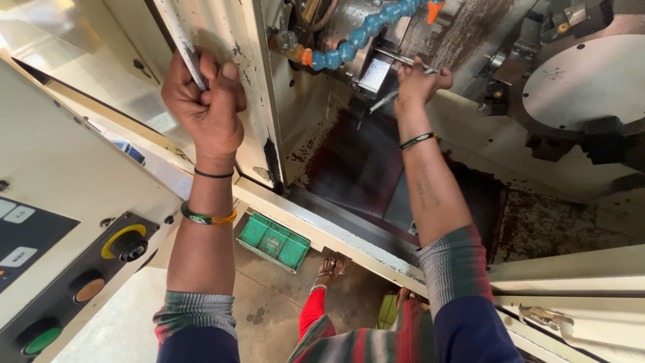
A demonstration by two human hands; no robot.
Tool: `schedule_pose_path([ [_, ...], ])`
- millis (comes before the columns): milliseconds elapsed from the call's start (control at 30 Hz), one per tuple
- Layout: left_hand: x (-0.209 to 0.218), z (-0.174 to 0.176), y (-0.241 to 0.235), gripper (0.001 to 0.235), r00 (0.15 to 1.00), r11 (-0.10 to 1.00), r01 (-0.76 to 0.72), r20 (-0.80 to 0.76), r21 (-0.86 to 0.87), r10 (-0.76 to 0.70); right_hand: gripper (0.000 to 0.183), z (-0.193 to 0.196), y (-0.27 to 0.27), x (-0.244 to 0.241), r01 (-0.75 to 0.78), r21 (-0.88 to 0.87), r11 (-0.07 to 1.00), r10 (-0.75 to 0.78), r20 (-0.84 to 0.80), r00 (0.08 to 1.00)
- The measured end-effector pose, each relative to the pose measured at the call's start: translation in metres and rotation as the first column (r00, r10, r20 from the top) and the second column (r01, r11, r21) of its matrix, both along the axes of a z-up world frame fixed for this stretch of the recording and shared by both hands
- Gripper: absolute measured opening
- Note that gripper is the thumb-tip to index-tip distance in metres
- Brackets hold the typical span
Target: The person uses a metal rod to manipulate the locking mechanism on a large industrial machine door, opening and closing it repeatedly. They also wipe the door surface with a red cloth and handle metal rods from a nearby tray.
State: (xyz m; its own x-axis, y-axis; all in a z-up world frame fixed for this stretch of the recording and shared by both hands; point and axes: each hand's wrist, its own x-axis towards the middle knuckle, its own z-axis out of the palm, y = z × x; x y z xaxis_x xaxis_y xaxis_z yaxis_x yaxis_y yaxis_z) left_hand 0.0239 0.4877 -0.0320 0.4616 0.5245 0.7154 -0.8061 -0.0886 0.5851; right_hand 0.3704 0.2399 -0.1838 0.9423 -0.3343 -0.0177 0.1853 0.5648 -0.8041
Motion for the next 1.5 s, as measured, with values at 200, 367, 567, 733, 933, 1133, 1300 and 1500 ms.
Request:
schedule_pose_path([
  [200, 0.000, 0.000, 0.000, 0.020, 1.000, 1.000, 0.000, -0.006, 0.003, 0.000, 0.060, -0.022, 0.028, -0.013, -0.029, -0.109, 0.994, 0.047, 0.158, 0.986],
  [367, 0.003, -0.001, -0.001, 0.019, 0.999, 1.000, 0.012, 0.031, -0.024, -0.011, 0.063, -0.027, 0.007, -0.026, -0.231, -0.113, 0.966, 0.234, 0.006, 0.972],
  [567, 0.005, -0.002, -0.002, 0.022, 0.999, 0.999, 0.010, 0.039, -0.033, -0.009, 0.072, -0.009, -0.018, -0.044, -0.438, -0.062, 0.897, 0.431, -0.103, 0.897],
  [733, 0.005, 0.000, -0.002, 0.023, 0.999, 0.999, 0.007, 0.053, -0.043, -0.005, 0.073, 0.000, -0.020, -0.054, -0.481, -0.157, 0.862, 0.464, -0.137, 0.875],
  [933, 0.006, -0.003, -0.002, 0.023, 0.999, 0.999, -0.007, 0.049, -0.043, 0.009, 0.075, 0.002, -0.023, -0.059, -0.505, -0.149, 0.850, 0.491, -0.120, 0.863],
  [1133, 0.006, -0.003, -0.001, 0.022, 0.998, 0.999, 0.016, 0.064, -0.034, -0.013, 0.077, 0.012, -0.031, -0.072, -0.552, -0.153, 0.819, 0.525, -0.186, 0.830],
  [1300, 0.008, -0.003, 0.000, 0.024, 1.000, 0.999, 0.006, 0.027, -0.037, -0.005, 0.061, 0.035, -0.019, -0.110, -0.503, -0.522, 0.689, 0.466, -0.214, 0.859],
  [1500, 0.018, -0.008, -0.003, 0.017, 0.974, 0.975, -0.213, -0.066, 0.057, 0.217, 0.017, 0.050, 0.027, -0.261, -0.046, -0.959, 0.278, 0.545, 0.118, 0.830],
])
